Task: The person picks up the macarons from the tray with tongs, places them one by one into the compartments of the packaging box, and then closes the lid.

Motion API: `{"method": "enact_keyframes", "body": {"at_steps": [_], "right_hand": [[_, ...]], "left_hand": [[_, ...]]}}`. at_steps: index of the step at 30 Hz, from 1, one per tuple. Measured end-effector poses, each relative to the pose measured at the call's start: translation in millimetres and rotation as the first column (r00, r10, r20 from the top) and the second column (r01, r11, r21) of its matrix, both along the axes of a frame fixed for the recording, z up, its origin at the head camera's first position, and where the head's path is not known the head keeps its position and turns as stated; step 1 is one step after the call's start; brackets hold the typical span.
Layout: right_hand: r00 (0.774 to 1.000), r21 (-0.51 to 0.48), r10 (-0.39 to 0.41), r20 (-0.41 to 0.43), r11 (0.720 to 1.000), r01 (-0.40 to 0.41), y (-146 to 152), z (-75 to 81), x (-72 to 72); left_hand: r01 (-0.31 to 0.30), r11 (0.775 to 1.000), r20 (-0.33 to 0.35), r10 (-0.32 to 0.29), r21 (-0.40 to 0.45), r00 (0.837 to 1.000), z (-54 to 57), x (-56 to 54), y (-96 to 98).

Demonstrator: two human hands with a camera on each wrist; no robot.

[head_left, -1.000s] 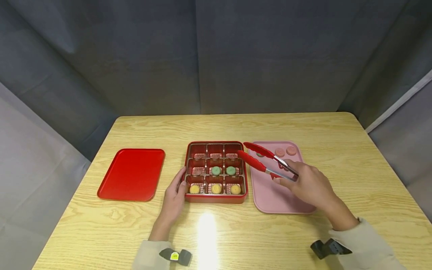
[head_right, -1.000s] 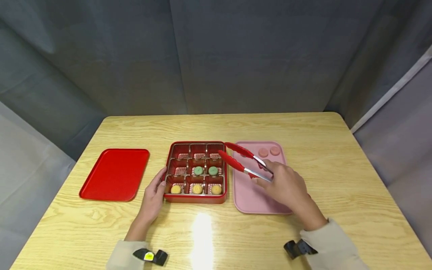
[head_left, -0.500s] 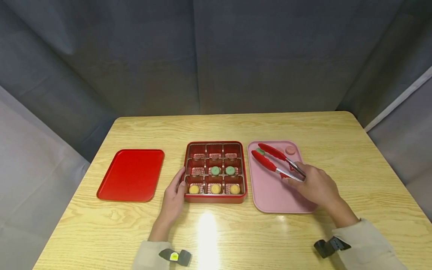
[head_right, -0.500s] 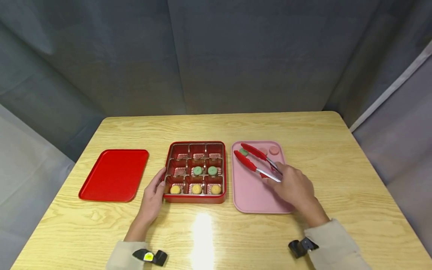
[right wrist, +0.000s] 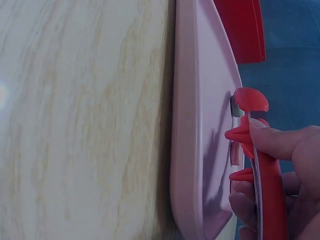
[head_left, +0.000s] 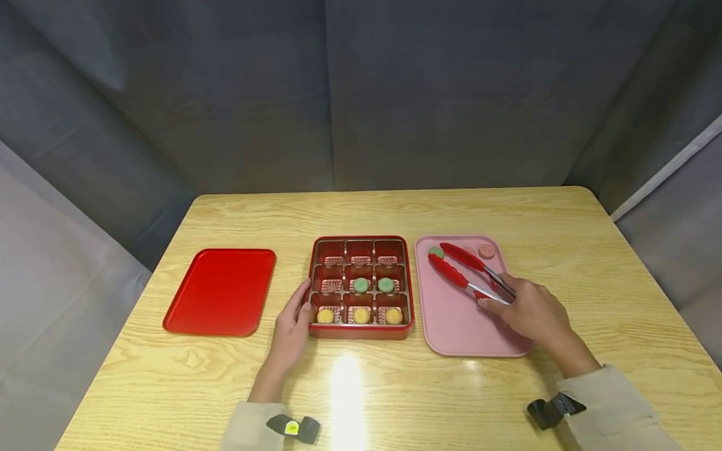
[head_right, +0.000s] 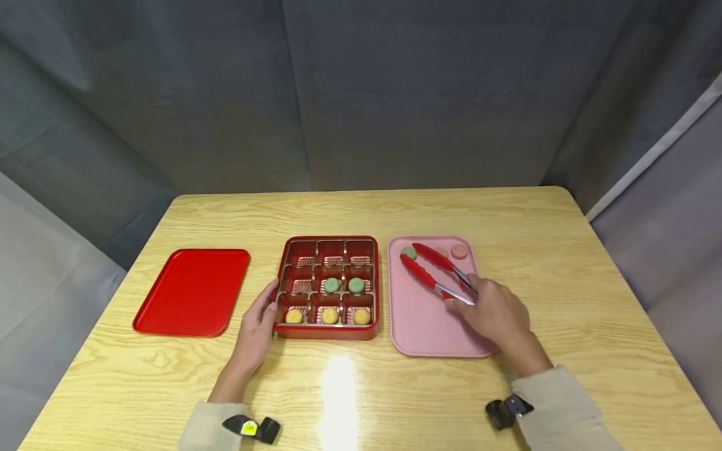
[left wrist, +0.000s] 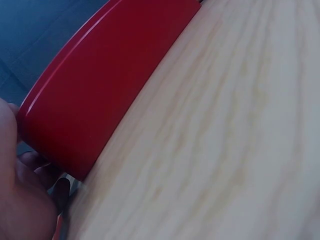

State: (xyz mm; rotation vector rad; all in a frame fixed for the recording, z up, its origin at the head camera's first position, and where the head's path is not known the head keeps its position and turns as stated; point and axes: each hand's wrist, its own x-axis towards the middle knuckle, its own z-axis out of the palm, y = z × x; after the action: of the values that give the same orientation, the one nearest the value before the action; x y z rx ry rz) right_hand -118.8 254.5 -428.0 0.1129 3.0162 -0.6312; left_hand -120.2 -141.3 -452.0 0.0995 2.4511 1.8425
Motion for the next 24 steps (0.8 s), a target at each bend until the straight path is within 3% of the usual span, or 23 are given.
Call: {"method": "enact_keyframes", "body": {"at_steps": [12,19,24], "right_hand": [[1.000,0.003,-0.004,0.022,1.000,0.004,1.9,-4.3,-3.2],[0.999,-0.007,-0.013,0.035,1.000,0.013,0.7,-4.6,-4.6],[0.999,-0.017,-0.011,0.035,1.000,0.011,0.1,-4.2,-4.4]], "left_hand": [[0.005,1.000,-0.007,-0.006,-0.011,1.000,-0.6,-0.9,0.5],[-0.004,1.000,-0.018,0.005,0.024,1.000,-29.7,-10.1,-5.8],[-0.013,1.000,-0.048,0.014,0.018,0.999,-34.4,-10.5,-6.2]]}}
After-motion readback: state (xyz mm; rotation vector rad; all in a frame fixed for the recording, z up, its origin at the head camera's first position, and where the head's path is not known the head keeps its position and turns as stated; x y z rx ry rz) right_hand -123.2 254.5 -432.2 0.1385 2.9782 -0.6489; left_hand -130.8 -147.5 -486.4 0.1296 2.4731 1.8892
